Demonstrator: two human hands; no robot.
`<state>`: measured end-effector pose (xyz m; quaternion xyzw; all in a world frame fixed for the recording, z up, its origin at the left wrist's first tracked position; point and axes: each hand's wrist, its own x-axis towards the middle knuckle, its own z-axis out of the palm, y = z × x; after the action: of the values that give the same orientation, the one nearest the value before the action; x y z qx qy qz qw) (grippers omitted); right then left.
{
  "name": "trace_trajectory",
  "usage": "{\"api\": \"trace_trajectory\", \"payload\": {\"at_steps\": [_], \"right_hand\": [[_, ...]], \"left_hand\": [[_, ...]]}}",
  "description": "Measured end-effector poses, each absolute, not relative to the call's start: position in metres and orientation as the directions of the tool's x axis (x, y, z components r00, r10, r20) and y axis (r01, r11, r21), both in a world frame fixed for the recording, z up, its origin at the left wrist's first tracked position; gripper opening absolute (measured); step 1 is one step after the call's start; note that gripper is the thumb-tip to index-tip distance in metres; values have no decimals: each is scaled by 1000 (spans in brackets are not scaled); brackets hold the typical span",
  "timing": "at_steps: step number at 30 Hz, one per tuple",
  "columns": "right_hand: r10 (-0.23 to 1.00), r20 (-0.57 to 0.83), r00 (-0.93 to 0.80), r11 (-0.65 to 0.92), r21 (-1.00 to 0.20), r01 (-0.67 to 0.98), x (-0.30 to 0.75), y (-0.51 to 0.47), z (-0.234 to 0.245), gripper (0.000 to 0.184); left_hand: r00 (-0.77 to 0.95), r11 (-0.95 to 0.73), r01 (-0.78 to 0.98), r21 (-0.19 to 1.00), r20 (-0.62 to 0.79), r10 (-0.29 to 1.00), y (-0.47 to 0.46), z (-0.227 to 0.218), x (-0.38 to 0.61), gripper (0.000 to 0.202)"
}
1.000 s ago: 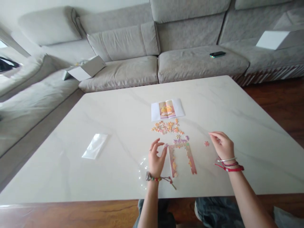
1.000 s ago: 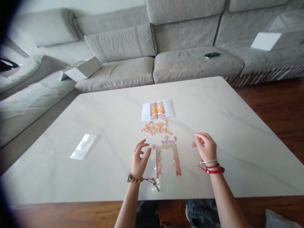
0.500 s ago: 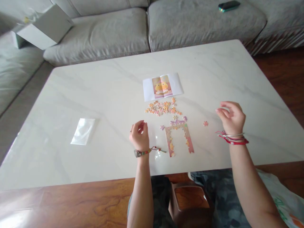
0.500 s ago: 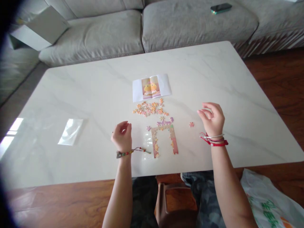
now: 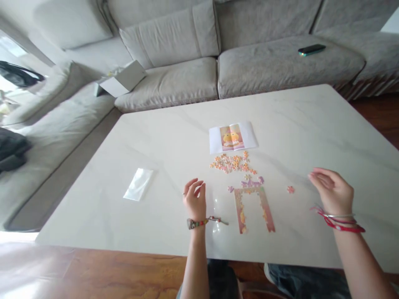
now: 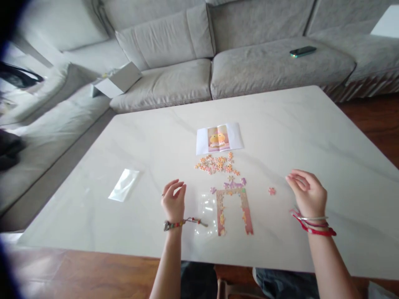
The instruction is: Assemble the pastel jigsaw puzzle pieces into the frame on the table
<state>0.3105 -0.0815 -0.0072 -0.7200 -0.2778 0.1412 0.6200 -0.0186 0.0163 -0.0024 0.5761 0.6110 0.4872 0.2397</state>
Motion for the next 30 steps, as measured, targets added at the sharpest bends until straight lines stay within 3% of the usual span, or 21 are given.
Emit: {"api": "trace_trajectory", "payload": {"at_steps": [3,8,10,14,21,23,26,30], "right_hand": [[624,105,774,-144,-958,247,306,-77,-14,21],[746,142,651,-118,-933,340,298,-67,-22,31],[790,153,594,-144,-895,421,295,-65,-22,23],[746,281,604,-126,-831,542,289,-60,-14,15],[763,288,578,-102,-830,548,295,-63,-10,22],[825,264,501,-144,-758,636,307,-69,-12,27],[936,116,333,-203,-595,778,322,-81,-12,30],[963,86,255,-181,-492,851,319,-90,-10,17]], "left_hand": [[-230,-122,426,897,238,944,22,-5,-19,14],[-177,-99,435,895,193,965,31,-9,-16,17],[-143,-94,453,887,177,974,35,-10,-13,19],[-79,-54,411,910,95,992,42,-8,-10,15],[-11,-91,449,889,107,994,43,-7,-10,17],[4,-126,481,868,141,990,42,-7,-10,17],[31,-180,544,820,195,980,40,-8,-9,18],[41,-203,592,780,223,974,36,-12,-8,17]]}}
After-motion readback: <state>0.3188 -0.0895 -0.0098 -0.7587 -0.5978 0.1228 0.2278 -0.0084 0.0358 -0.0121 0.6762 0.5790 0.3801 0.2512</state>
